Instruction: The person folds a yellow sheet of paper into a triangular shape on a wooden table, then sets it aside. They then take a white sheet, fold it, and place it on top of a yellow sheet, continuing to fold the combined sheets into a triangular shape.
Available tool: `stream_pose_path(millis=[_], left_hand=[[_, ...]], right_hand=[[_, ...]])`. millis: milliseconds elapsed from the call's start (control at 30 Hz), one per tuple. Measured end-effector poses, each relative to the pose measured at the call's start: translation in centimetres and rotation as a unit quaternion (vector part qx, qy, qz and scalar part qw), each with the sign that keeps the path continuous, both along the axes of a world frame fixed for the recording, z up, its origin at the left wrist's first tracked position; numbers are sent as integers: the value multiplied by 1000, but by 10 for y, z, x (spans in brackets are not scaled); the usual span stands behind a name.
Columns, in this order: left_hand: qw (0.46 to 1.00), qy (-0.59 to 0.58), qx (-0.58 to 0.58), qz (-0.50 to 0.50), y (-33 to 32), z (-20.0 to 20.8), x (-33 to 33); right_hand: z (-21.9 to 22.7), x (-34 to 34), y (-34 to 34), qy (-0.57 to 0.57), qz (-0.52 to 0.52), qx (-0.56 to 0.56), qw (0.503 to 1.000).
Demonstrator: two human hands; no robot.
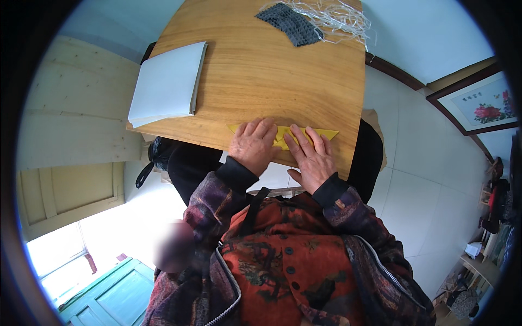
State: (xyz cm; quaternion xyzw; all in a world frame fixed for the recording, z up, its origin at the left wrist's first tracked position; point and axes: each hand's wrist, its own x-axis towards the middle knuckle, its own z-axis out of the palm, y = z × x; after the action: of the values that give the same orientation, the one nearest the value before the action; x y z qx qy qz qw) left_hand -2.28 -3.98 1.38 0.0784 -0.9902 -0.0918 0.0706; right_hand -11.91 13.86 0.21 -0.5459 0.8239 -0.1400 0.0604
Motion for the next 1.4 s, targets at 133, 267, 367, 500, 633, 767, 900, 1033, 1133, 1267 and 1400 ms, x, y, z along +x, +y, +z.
stream_pose_path(millis=[133, 267, 367, 500, 633, 767, 900, 1033, 1133, 1267, 1400], left_hand=[[1000, -17, 5, 18, 20, -10, 17], [999, -26, 24, 11, 26, -17, 21], [999, -33, 31, 5, 25, -19, 19], [999, -33, 36, 9, 25, -20, 20], [999, -36, 37, 12, 26, -20, 20], [998, -42, 35, 15, 27, -19, 20], [999, -32, 28, 15, 26, -21, 20], [999, -36, 27, 21, 28, -25, 20], [999, -39, 23, 24, 27, -26, 18], [999, -35, 20, 27, 27, -25, 18], [999, -33, 26, 25, 28, -25, 18]], right_hand=[[-4, 1, -2, 16, 0, -25, 1000], [-6, 0, -1, 20, 4, -13, 1000], [-5, -2, 2, 17, 15, -18, 1000], [2, -11, 12, 10, 41, 5, 999], [10, -16, 29, 20, 20, 45, 999], [14, -19, 41, 23, -4, 63, 998], [23, -24, 46, -24, -9, 51, 998], [26, -17, 30, -40, 16, 37, 998], [14, -8, -2, -35, 65, 26, 997], [1, -12, -8, -33, 52, 13, 998], [0, -19, 12, -2, 33, 32, 999]])
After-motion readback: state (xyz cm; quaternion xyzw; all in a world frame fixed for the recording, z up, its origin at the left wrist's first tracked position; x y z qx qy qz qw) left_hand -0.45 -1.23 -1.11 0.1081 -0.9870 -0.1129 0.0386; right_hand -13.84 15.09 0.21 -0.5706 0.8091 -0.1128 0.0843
